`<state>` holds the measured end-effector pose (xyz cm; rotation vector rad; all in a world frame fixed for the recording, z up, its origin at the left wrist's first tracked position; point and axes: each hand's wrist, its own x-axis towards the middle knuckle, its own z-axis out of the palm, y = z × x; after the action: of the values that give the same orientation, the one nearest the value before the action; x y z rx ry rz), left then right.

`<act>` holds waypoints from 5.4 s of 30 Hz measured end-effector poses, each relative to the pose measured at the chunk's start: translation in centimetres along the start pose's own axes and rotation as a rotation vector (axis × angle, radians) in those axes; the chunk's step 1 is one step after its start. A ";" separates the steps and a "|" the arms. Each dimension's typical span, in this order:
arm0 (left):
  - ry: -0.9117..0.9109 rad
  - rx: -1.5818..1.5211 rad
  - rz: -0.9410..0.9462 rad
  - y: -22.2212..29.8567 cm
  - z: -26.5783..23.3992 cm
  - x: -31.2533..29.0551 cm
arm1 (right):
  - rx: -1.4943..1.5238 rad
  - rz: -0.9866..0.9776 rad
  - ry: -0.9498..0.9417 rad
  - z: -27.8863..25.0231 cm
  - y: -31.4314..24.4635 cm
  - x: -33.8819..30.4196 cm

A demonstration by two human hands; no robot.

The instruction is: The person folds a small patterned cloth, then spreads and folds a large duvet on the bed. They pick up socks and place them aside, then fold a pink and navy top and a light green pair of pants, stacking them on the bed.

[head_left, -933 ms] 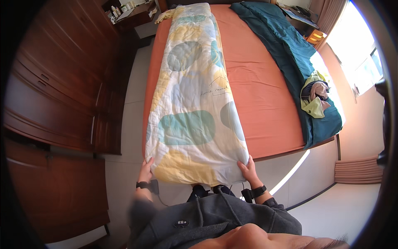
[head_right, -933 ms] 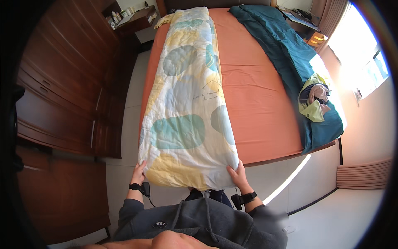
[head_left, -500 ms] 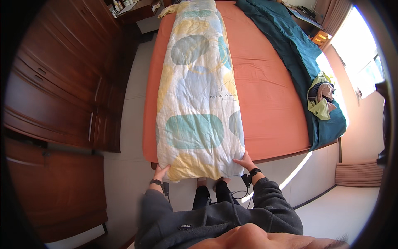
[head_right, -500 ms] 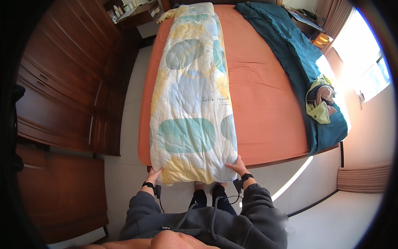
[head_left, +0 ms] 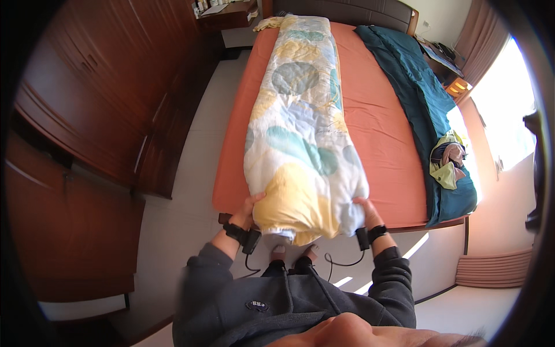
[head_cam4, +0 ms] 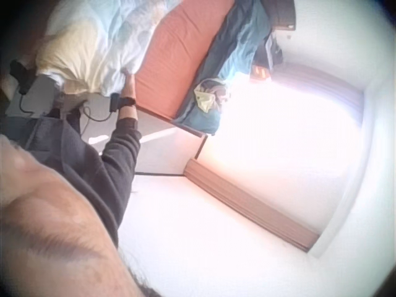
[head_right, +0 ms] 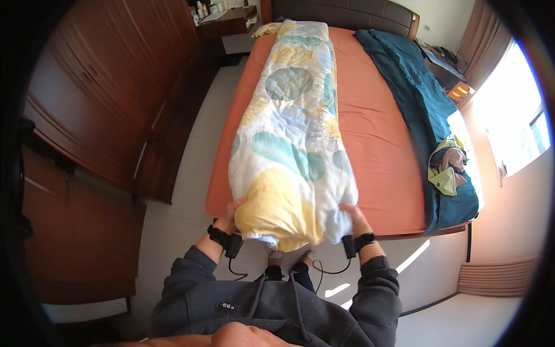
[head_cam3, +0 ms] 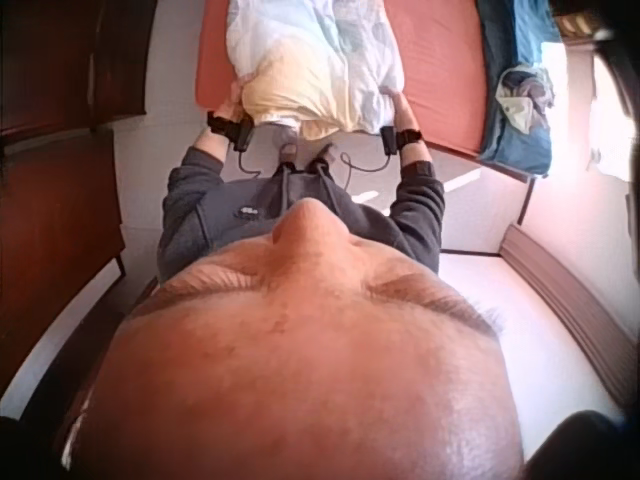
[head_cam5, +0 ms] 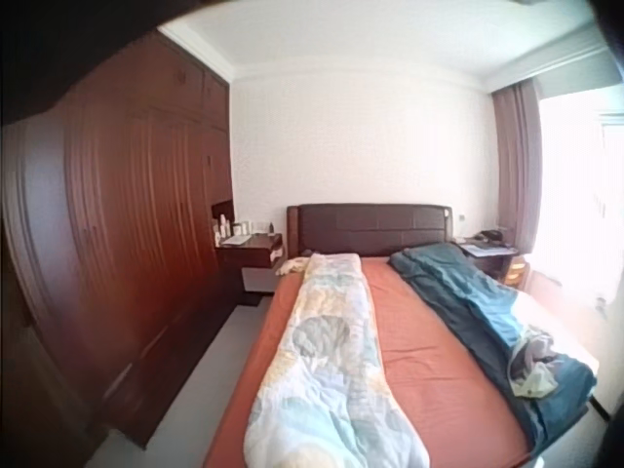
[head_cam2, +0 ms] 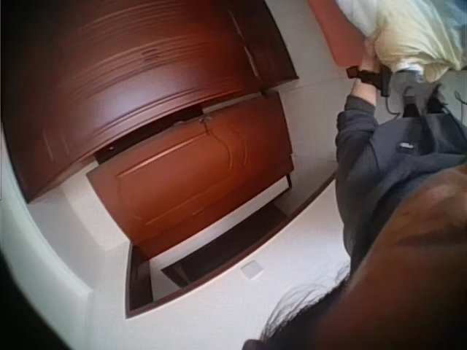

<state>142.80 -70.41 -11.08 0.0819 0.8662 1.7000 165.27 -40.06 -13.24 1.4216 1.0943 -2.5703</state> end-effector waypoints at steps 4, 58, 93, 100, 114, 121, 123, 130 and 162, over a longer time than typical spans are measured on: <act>-0.167 0.027 0.080 2.7 2.2 -2.2 | 0.009 -0.299 -0.017 -0.8 -7.5 -7.4; -0.212 1.250 -0.586 -39.1 22.1 25.1 | 0.739 -0.280 1.003 -54.5 35.1 -28.4; -0.164 1.031 0.497 -40.5 70.1 75.9 | 0.286 -0.166 0.998 -99.9 -8.5 -24.8; -0.274 1.099 0.962 -30.8 86.5 64.4 | -0.245 -0.664 0.565 -102.1 -32.6 -16.0; -0.278 0.292 0.720 -32.9 82.4 47.2 | 0.027 -0.318 -0.865 -72.7 -41.9 -7.7; 0.405 0.805 0.650 -36.1 67.6 35.4 | -0.020 -0.866 -0.611 -61.8 -45.2 -12.4; 0.453 0.916 0.770 -38.8 66.7 32.7 | -0.255 -1.020 -0.615 -57.8 -44.7 -14.8; 0.139 0.175 0.800 -41.9 66.7 28.9 | -1.281 -1.384 -0.916 -48.7 -33.6 -21.1; 0.652 0.388 1.049 -34.1 65.5 13.0 | -0.411 -0.457 -1.217 -49.7 -45.1 -17.5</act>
<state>197.56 -24.63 11.68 0.2936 1.8532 2.5525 197.85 17.21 8.31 -0.5386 1.5286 -2.4254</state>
